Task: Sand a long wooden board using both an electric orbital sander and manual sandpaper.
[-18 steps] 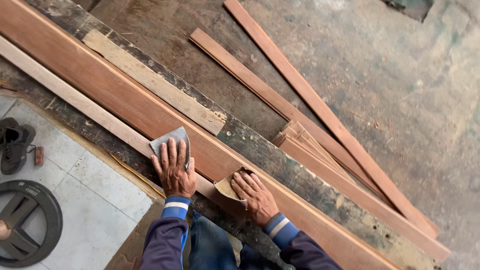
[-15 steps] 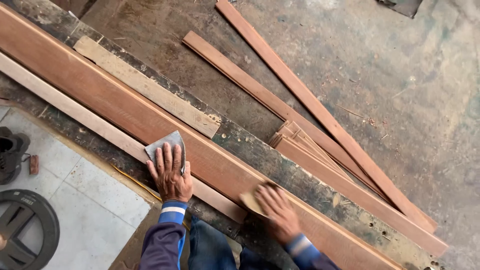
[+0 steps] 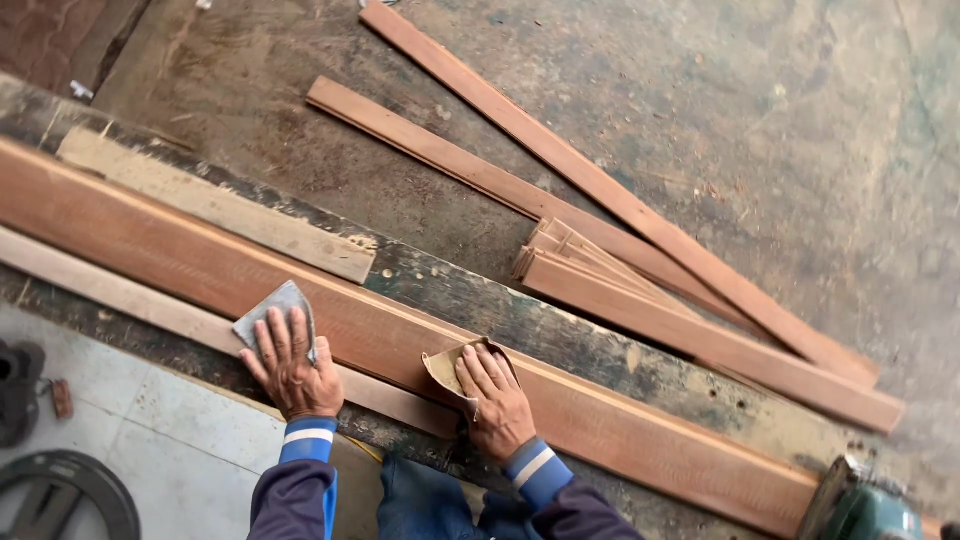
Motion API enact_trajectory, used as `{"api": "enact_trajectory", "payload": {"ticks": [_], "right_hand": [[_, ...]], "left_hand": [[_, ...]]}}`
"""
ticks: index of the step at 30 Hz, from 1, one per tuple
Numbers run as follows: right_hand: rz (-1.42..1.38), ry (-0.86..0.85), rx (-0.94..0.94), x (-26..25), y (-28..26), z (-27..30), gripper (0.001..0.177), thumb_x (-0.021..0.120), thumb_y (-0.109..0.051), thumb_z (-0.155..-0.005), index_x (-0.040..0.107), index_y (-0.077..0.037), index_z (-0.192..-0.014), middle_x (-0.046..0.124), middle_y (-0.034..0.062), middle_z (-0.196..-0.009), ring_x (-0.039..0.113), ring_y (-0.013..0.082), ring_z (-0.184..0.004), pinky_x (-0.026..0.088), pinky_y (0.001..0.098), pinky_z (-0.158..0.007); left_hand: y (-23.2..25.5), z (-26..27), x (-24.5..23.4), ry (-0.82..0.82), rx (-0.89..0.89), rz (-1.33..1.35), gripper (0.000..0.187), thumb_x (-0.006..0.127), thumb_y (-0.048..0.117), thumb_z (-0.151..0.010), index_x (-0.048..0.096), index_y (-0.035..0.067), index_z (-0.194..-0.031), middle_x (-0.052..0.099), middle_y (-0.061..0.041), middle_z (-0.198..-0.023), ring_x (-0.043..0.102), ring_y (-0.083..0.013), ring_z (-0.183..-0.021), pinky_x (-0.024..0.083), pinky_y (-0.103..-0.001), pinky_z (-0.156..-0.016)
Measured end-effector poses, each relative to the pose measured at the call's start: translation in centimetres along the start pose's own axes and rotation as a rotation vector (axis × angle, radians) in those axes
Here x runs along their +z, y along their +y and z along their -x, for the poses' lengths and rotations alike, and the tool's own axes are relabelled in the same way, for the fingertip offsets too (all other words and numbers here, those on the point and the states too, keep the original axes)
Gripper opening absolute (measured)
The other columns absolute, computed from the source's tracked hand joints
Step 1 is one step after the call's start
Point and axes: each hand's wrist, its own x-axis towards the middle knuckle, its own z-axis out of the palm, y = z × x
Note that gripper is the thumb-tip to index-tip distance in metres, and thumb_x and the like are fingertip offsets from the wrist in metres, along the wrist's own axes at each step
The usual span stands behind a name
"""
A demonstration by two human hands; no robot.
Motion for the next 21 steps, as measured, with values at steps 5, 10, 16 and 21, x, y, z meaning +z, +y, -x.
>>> {"api": "enact_trajectory", "payload": {"ticks": [5, 10, 16, 21], "right_hand": [[0.009, 0.124, 0.194, -6.4, 5.1, 12.0, 0.076, 0.057, 0.003, -0.072, 0.053, -0.005, -0.147, 0.052, 0.0156, -0.153, 0.044, 0.0326, -0.147, 0.032, 0.0502, -0.123], [0.211, 0.439, 0.608, -12.0, 8.2, 25.2, 0.064, 0.061, 0.003, -0.079, 0.059, -0.011, -0.141, 0.061, 0.0127, -0.139, 0.055, 0.0322, -0.139, 0.038, 0.0448, -0.123], [0.216, 0.647, 1.043, -14.4, 7.5, 24.6, 0.052, 0.053, 0.0, -0.101, 0.059, -0.005, -0.152, 0.062, 0.021, -0.144, 0.059, 0.0375, -0.129, 0.046, 0.0428, -0.112], [-0.058, 0.533, 0.631, -10.5, 5.5, 15.0, 0.046, 0.062, -0.002, -0.095, 0.069, -0.018, -0.138, 0.072, -0.0036, -0.124, 0.068, 0.0179, -0.117, 0.054, 0.0357, -0.109]], "left_hand": [[0.4, 1.0, 2.4, -0.082, -0.041, -0.065, 0.063, 0.049, 0.033, -0.107, 0.033, 0.017, -0.166, 0.024, -0.014, -0.175, 0.019, -0.0394, -0.161, 0.006, -0.066, -0.127], [19.2, 9.6, 1.0, -0.167, 0.381, 0.042, 0.075, 0.048, 0.03, -0.097, 0.016, 0.019, -0.164, 0.009, -0.008, -0.172, 0.006, -0.0294, -0.159, 0.001, -0.063, -0.126], [28.8, 17.8, 2.7, -1.046, 0.868, 0.606, 0.08, 0.051, 0.006, -0.084, 0.029, 0.009, -0.161, 0.02, -0.014, -0.173, 0.01, -0.0324, -0.16, -0.002, -0.055, -0.127], [15.7, 8.7, 2.1, -0.301, 0.717, -0.077, 0.079, 0.046, 0.0, -0.087, 0.025, 0.02, -0.16, 0.018, -0.008, -0.17, 0.01, -0.0268, -0.158, 0.002, -0.055, -0.13]]}}
